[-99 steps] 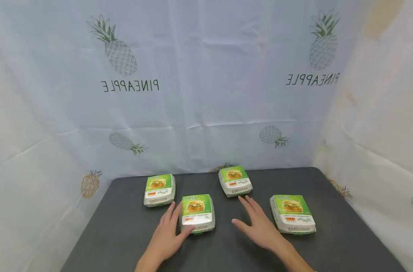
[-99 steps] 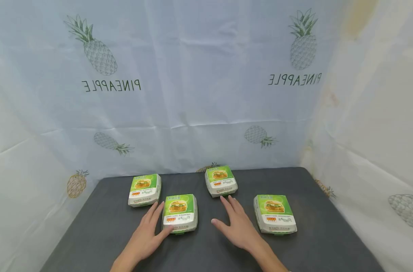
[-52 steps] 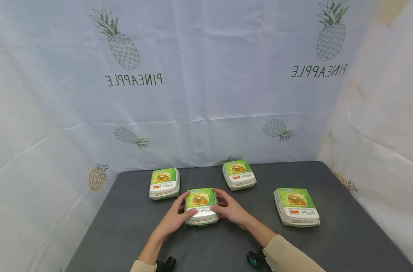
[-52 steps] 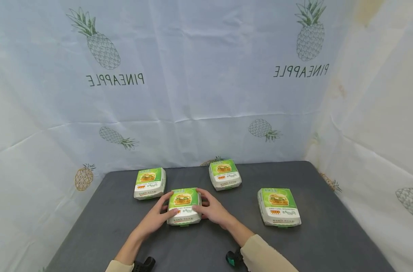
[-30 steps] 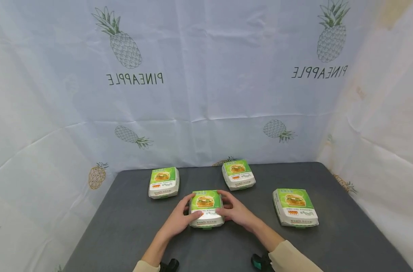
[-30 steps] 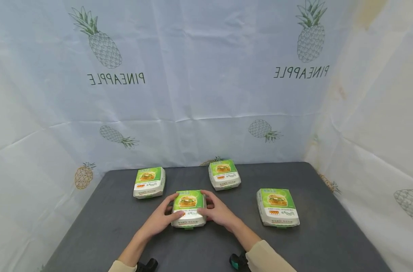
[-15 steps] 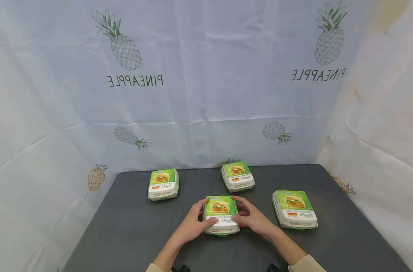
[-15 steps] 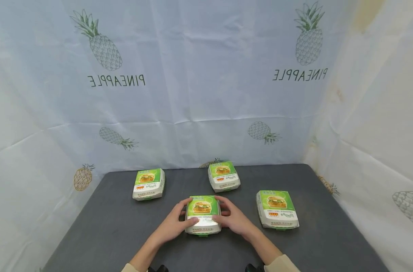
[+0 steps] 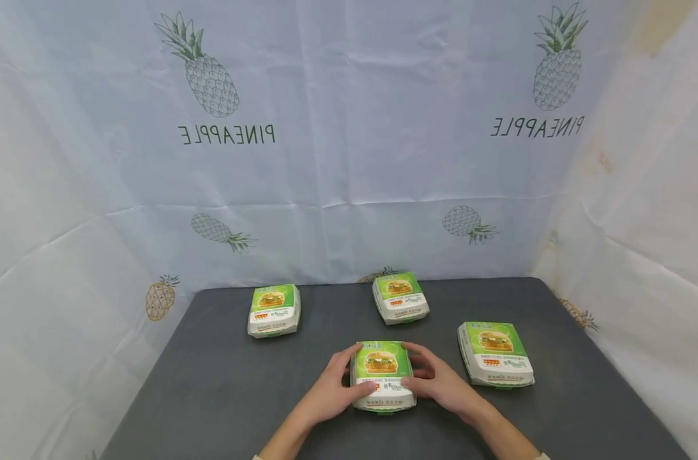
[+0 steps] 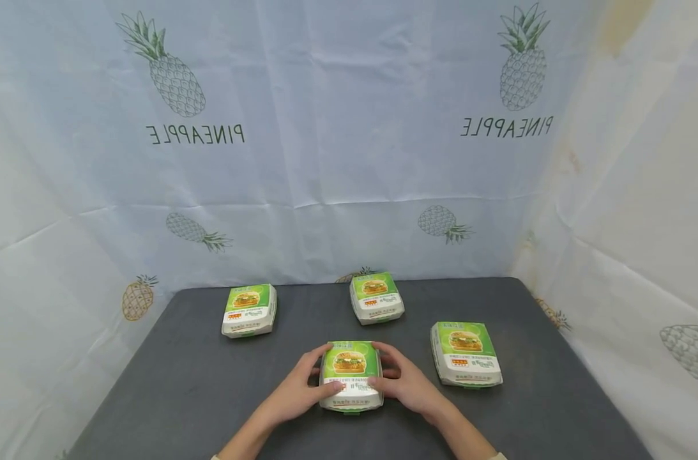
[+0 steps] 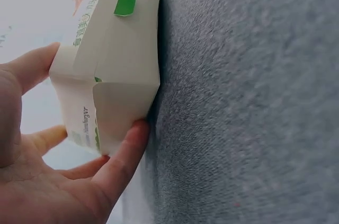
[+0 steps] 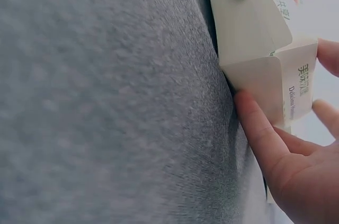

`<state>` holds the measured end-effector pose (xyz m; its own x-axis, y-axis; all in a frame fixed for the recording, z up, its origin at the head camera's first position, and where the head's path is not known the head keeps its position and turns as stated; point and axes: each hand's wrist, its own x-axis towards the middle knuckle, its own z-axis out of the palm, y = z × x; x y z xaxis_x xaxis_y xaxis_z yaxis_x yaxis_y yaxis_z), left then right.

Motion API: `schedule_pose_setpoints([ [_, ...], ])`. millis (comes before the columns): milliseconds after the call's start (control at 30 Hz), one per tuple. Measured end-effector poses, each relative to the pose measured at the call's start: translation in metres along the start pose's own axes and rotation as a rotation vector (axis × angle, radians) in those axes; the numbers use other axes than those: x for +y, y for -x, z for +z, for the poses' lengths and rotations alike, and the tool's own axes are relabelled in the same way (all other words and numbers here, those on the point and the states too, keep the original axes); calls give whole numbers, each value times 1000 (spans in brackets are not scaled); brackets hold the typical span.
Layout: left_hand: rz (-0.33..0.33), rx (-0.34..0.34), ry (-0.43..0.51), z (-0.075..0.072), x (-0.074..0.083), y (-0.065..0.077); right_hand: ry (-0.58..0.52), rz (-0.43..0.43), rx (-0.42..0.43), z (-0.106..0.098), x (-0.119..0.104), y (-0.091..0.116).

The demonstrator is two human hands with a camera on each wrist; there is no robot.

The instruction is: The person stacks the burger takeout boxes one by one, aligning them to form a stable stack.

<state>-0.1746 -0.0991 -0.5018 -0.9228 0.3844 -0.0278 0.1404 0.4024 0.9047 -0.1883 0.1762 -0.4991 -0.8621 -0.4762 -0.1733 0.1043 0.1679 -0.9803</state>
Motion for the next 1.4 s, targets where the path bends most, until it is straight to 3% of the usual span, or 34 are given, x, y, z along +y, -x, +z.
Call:
schedule_pose_setpoints([
  [200, -2, -29, 19, 0, -1, 5, -11, 1, -1, 1, 0, 8],
  [467, 22, -91, 117, -2, -1, 3, 46, -19, 23, -2, -1, 14],
  [833, 71, -140, 96, -3, -3, -2, 143, -30, 59, 2, -7, 21],
  [1067, 57, -142, 144, 0, -5, -2, 141, -2, 73, 3, -4, 23],
  [1400, 50, -130, 110, -1, -2, -3, 191, 33, 103, -3, -8, 33],
])
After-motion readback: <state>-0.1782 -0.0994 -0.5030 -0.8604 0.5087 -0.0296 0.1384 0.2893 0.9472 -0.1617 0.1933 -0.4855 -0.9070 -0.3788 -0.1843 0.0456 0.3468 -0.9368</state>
